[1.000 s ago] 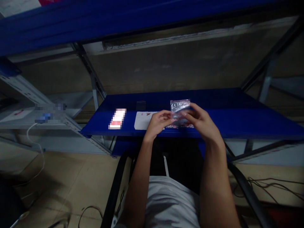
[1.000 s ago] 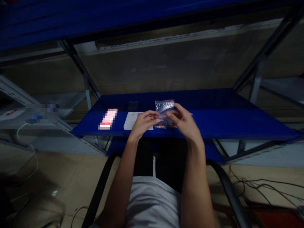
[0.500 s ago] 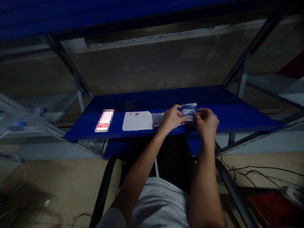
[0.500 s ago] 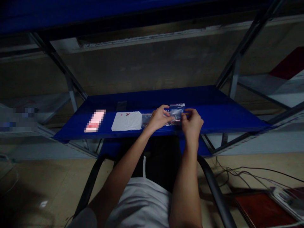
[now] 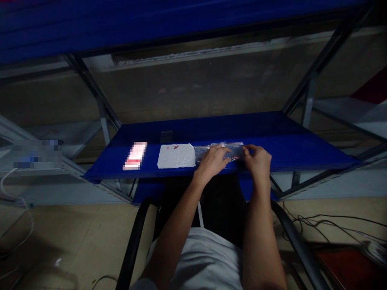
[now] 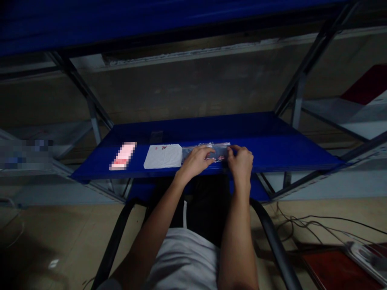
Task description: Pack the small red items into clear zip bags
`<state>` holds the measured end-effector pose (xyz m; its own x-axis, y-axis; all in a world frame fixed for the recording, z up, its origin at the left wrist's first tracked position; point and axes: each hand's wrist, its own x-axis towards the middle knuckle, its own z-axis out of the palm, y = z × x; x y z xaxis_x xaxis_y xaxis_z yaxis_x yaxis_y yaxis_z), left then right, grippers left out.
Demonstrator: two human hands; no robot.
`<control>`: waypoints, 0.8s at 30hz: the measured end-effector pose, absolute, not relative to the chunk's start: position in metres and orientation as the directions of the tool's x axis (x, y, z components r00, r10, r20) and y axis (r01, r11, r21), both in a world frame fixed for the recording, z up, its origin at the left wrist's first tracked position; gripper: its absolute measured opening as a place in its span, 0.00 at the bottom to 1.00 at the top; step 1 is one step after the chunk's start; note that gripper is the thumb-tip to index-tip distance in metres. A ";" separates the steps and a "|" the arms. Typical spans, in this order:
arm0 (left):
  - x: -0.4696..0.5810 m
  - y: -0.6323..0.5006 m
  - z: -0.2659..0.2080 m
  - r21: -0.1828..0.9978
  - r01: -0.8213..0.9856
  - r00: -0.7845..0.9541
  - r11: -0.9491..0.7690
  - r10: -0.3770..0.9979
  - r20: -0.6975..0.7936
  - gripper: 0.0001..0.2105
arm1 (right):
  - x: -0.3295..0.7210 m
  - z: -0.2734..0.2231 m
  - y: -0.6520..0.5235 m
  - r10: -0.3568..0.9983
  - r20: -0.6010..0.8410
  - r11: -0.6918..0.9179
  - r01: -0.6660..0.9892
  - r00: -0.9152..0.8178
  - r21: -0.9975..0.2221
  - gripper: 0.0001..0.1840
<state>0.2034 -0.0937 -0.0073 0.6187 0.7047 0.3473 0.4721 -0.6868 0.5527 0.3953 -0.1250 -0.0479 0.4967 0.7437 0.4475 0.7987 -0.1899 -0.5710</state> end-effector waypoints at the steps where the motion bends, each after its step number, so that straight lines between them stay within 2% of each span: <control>1: 0.199 -0.096 -0.007 0.579 0.439 0.600 -0.687 0.704 0.381 0.13 | 0.396 -0.046 -0.125 0.729 0.472 -0.189 0.808 0.496 -0.558 0.21; 4: 0.180 -0.101 -0.006 0.674 0.364 0.489 -0.643 0.748 0.449 0.16 | 0.388 -0.035 -0.126 0.683 0.534 -0.165 0.817 0.498 -0.552 0.19; 6: 0.162 -0.104 -0.004 0.717 0.357 0.395 -0.599 0.792 0.465 0.17 | 0.372 -0.025 -0.125 0.681 0.562 -0.090 0.815 0.470 -0.573 0.17; 9: 0.130 -0.102 0.001 0.744 0.351 0.283 -0.569 0.822 0.495 0.17 | 0.329 -0.011 -0.118 0.728 0.579 0.099 0.780 0.367 -0.618 0.15; 12: 0.093 -0.091 0.006 0.764 0.353 0.150 -0.540 0.839 0.524 0.14 | 0.280 0.000 -0.097 0.809 0.569 0.318 0.702 0.150 -0.637 0.13; 14: 0.066 -0.076 0.007 0.757 0.396 0.099 -0.520 0.844 0.527 0.13 | 0.251 0.006 -0.072 0.858 0.513 0.372 0.647 0.035 -0.666 0.13; 16: 0.042 -0.054 0.006 0.762 0.430 0.082 -0.484 0.862 0.501 0.12 | 0.227 0.010 -0.040 0.906 0.420 0.348 0.668 -0.057 -0.658 0.15; 19: 0.016 -0.012 0.001 0.789 0.514 0.011 -0.336 0.923 0.385 0.10 | 0.198 0.014 0.010 0.960 0.198 0.274 0.805 -0.197 -0.526 0.23; 21: 0.008 0.015 -0.004 0.755 0.627 -0.084 -0.192 0.947 0.310 0.10 | 0.182 0.012 0.037 0.960 0.152 0.278 0.831 -0.234 -0.481 0.24; 24: 0.008 0.047 -0.013 0.740 0.658 -0.115 -0.139 0.952 0.282 0.11 | 0.165 0.002 0.063 0.960 0.072 0.273 0.855 -0.269 -0.442 0.22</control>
<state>0.0075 0.0471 -0.0134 -0.1154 0.9525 0.2820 0.6583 -0.1392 0.7398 0.1654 0.0625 0.0016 -0.2694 0.9604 0.0716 0.8548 0.2727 -0.4416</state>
